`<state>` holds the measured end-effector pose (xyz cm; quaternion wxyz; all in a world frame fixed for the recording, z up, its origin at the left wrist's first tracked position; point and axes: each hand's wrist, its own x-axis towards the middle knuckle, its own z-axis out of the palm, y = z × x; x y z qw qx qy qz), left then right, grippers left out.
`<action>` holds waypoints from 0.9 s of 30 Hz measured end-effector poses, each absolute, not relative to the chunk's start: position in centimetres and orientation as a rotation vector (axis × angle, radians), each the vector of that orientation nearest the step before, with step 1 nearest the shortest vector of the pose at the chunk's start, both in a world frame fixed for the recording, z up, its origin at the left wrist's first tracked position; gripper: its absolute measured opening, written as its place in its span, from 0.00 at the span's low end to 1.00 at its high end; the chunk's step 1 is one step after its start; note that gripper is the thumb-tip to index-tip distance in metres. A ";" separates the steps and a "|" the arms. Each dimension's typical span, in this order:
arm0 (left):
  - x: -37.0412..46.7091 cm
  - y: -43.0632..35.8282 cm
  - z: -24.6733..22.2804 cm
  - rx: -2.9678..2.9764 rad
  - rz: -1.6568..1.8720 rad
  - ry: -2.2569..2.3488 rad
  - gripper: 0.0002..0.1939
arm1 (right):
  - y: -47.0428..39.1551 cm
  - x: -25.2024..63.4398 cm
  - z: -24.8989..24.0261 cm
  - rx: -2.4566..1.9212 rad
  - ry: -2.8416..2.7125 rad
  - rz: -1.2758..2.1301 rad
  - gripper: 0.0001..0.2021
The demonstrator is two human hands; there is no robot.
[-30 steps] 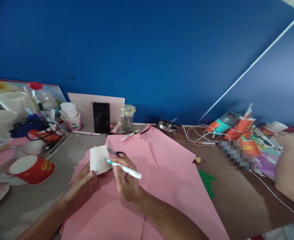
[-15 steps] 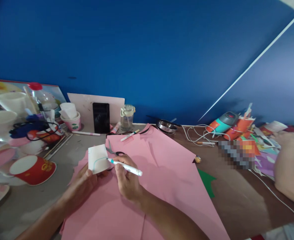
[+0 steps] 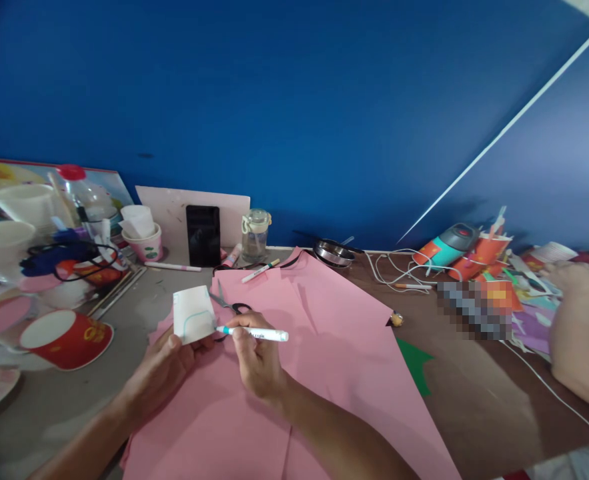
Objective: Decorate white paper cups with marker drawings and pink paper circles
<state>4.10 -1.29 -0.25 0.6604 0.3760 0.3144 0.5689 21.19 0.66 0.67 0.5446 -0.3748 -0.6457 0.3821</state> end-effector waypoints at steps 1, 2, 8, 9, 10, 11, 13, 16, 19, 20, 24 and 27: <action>4.1 -1.3 -0.3 0.851 1.291 0.715 0.19 | 0.7 21.2 0.7 -0.865 -1.512 0.927 0.15; 4.1 -1.3 -0.3 0.852 1.297 0.715 0.19 | 0.7 21.2 0.7 -0.844 -1.488 0.950 0.14; 4.2 -1.2 -0.5 0.828 1.287 0.704 0.18 | 0.8 21.1 1.2 -0.789 -1.368 0.956 0.12; 4.2 -1.2 -0.5 0.822 1.286 0.702 0.18 | 0.8 21.1 1.3 -0.791 -1.372 0.959 0.13; 4.2 -1.2 -0.5 0.816 1.286 0.701 0.19 | 0.8 21.1 1.3 -0.799 -1.375 0.962 0.14; 4.2 -1.2 -0.5 0.807 1.286 0.702 0.19 | 0.9 21.1 1.3 -0.809 -1.374 0.965 0.15; 4.1 -1.2 -0.5 0.786 1.280 0.699 0.20 | 1.1 21.1 1.1 -0.827 -1.356 0.975 0.16; 3.8 -1.1 -0.6 0.754 1.264 0.696 0.21 | 1.5 21.1 0.7 -0.856 -1.337 0.976 0.18; 3.7 -0.9 -0.7 0.741 1.282 0.710 0.20 | 2.1 21.4 0.3 -0.899 -1.411 0.903 0.18; 3.7 -0.9 -0.7 0.733 1.286 0.721 0.20 | 2.3 21.5 0.1 -0.915 -1.447 0.863 0.17; 3.9 -0.8 -0.6 0.718 1.273 0.827 0.23 | 3.2 21.8 -0.6 -0.980 -1.555 0.660 0.17; 4.1 -0.7 -0.6 0.770 1.303 0.963 0.27 | 3.8 22.1 -0.7 -1.031 -1.697 0.507 0.17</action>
